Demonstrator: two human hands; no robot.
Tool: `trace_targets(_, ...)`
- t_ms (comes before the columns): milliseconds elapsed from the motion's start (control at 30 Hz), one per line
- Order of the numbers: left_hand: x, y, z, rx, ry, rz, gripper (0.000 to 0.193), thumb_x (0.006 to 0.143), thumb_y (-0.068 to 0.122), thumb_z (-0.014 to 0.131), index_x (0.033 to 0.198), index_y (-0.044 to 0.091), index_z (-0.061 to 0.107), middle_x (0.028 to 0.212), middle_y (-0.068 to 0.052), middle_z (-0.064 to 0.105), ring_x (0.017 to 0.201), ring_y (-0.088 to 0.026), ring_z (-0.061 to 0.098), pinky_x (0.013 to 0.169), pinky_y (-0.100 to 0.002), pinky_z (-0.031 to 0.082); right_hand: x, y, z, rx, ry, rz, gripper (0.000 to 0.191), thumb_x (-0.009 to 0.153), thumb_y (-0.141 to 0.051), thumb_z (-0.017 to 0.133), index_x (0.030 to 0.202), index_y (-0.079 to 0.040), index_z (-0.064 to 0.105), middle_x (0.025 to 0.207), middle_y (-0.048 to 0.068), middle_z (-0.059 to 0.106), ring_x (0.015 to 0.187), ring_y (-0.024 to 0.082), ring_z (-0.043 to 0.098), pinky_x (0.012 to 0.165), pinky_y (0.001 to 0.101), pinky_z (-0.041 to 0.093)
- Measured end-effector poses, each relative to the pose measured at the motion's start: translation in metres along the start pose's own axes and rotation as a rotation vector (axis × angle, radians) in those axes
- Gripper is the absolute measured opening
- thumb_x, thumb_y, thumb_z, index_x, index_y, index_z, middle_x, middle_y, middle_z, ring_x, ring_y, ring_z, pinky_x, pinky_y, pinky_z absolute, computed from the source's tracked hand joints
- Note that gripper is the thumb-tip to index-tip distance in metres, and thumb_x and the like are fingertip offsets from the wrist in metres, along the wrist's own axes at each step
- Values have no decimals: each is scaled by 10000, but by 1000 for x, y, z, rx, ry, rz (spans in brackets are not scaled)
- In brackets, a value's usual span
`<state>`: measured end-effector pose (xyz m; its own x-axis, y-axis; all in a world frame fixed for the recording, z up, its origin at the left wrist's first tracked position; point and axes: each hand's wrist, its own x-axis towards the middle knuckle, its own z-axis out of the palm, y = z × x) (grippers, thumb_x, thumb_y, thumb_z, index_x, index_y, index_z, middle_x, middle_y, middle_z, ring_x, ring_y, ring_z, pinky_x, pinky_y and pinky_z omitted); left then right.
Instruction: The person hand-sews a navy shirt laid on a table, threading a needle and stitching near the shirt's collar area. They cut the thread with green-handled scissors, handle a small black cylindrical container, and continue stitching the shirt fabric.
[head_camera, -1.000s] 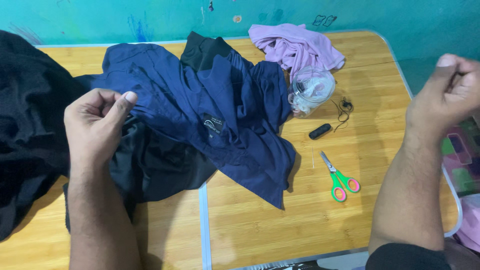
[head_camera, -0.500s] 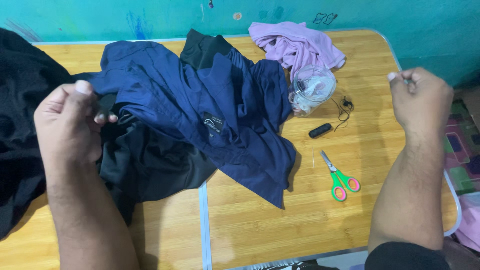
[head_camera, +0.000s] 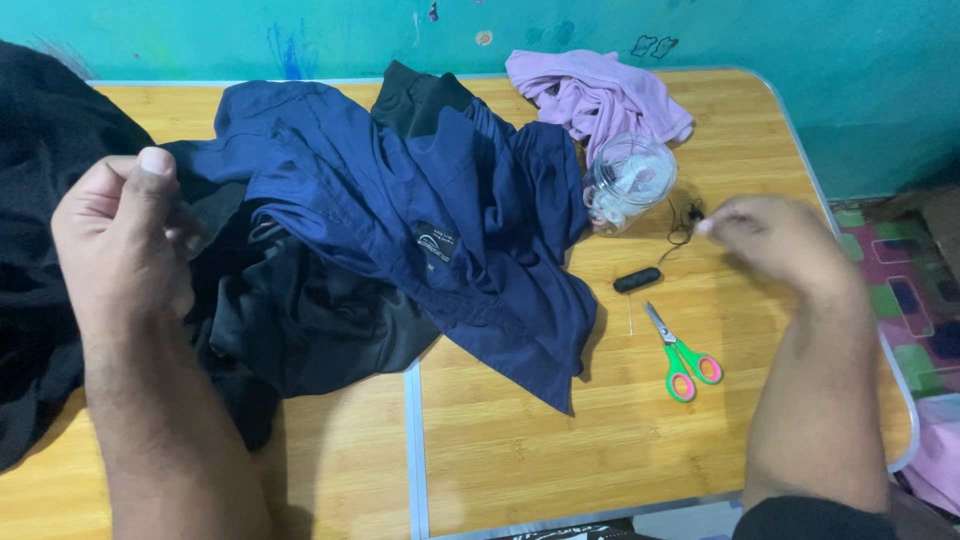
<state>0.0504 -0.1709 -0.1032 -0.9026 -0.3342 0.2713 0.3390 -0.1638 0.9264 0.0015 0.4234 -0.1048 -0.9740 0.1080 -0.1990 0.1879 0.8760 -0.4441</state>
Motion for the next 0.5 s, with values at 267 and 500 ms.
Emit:
trace_targets(267,5,19,3,433,22,8,215,1096,203,749,971,67,639,750,63,560,576,-10,428,510,-197,329,-24,-28,52,104,-370,-239,362,759,-255,826,1064,-67,770,912,54,822,835,152,753,751,328,573)
trace_targets(500,7,52,13,604,49,35,231,1008,243,735,873,87,632,668,77,553,525,4,451,474,-178,354,-30,-30,51,-241,-276,-232,374,737,-381,832,1016,-135,790,861,96,789,784,262,737,728,387,553)
